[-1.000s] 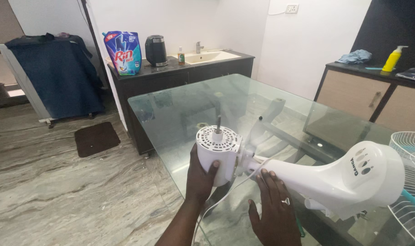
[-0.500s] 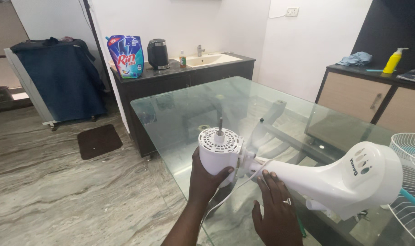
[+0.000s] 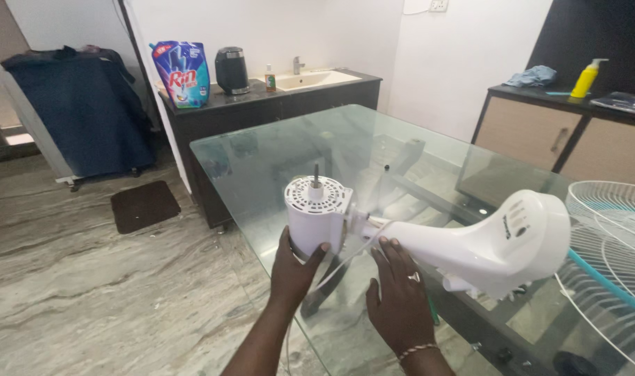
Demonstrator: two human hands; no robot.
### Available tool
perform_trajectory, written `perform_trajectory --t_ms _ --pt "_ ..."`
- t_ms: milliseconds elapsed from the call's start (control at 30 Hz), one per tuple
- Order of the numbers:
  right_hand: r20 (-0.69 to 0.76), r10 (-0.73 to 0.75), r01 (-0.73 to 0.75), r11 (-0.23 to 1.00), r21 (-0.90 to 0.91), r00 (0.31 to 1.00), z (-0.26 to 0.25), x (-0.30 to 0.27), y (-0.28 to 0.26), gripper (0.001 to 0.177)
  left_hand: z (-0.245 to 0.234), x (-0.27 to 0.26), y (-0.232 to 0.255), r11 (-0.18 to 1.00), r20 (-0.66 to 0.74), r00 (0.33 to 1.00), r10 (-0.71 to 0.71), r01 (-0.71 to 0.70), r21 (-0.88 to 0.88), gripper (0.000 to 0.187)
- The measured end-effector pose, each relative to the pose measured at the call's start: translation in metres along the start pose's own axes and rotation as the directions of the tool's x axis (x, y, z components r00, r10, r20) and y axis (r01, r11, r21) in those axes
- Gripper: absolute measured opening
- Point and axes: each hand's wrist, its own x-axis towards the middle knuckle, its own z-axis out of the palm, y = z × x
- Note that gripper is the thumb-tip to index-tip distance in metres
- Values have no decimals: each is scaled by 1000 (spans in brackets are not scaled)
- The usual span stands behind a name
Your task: The person disassembles a white oscillating fan on a glass table, removes the rear housing, and uses a screwdriver to adjust internal wiring and components. The fan motor and cage remain on the table while the person works on the exposed electronics.
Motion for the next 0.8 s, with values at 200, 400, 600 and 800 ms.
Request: perform_trajectory --t_ms 200,400,600,800 --pt "59 4 -5 1000 24 998 -21 -20 -11 49 -1 -4 -3 993 -39 993 115 -113 41 94" --pt "73 54 -52 998 -23 996 -55 -45 -13 39 1 -4 -14 995 -37 995 98 -98 -11 86" --pt "-139 210 -226 967 -118 968 -83 -62 12 40 10 -16 -14 993 -184 983 5 16 115 84" --pt "-496 460 -519 855 22 737 -95 -44 85 70 27 -34 37 973 4 983 -183 181 142 130"
